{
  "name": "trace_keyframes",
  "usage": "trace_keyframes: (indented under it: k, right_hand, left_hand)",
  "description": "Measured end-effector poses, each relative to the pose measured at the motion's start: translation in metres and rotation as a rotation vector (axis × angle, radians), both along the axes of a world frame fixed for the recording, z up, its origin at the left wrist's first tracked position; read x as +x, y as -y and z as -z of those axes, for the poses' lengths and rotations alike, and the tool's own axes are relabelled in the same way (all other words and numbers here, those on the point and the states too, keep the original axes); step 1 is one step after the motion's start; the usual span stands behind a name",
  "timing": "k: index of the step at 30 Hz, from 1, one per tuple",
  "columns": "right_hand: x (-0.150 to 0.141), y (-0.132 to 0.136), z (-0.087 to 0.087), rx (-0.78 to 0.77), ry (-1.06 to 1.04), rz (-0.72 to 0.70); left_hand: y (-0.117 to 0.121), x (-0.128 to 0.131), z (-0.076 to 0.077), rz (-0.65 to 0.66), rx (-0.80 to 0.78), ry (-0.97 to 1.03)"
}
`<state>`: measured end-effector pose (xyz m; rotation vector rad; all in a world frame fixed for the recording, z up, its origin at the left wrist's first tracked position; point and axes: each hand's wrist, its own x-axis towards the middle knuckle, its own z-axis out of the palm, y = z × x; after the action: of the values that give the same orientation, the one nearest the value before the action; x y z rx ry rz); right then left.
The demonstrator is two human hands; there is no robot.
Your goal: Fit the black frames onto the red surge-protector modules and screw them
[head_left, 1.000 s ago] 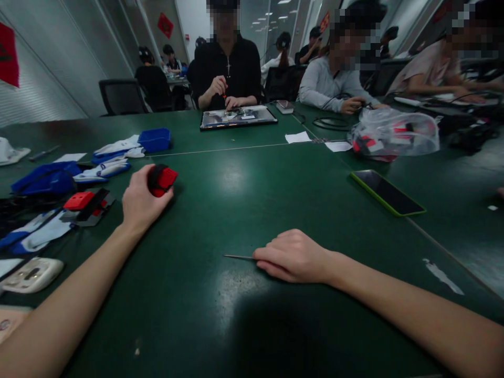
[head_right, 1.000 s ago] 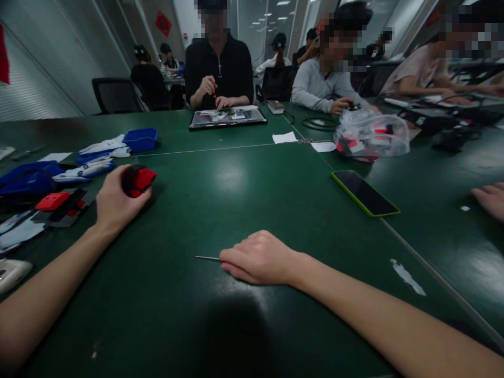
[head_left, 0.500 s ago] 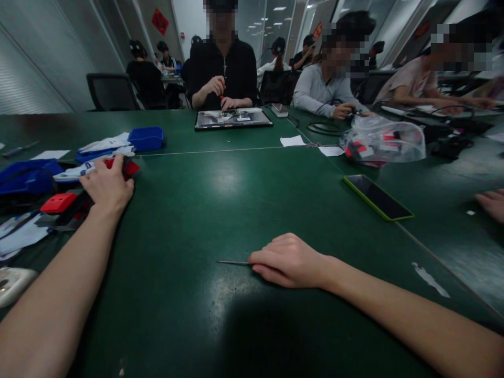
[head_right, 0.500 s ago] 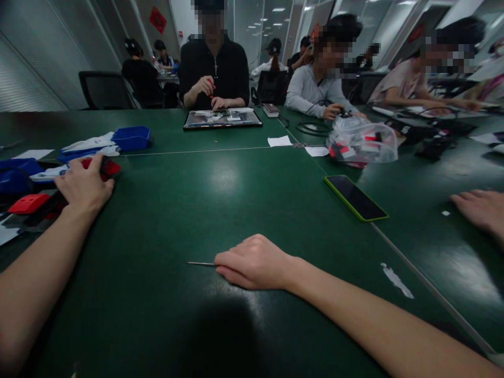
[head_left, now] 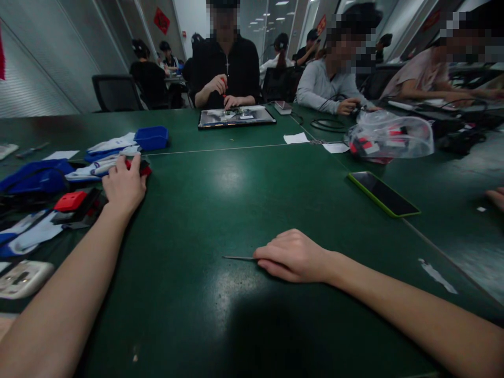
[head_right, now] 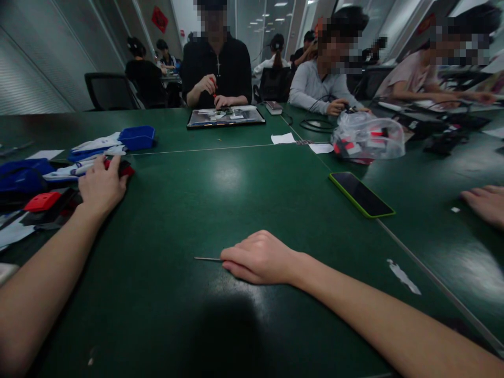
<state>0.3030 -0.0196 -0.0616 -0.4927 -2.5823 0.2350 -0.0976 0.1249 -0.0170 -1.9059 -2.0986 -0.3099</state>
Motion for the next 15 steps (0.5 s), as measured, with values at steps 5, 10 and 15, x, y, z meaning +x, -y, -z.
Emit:
trace_keyframes:
  k: [5,10,15]
  right_hand:
    - [-0.0002,-0.0004,0.0008,-0.006,-0.011,-0.006]
    - [0.0003,-0.0010,0.0004,-0.017,-0.006,-0.008]
    - [-0.0004,-0.0004,-0.0013,-0.011,-0.003,-0.010]
  left_hand:
    - [-0.0011,-0.0016,-0.0023,-0.031,0.003,0.032]
    - [0.0011,-0.0046,-0.0074,0.022,-0.038,0.062]
    - [0.0014,-0.0027,-0.0065,0.023,0.003,0.085]
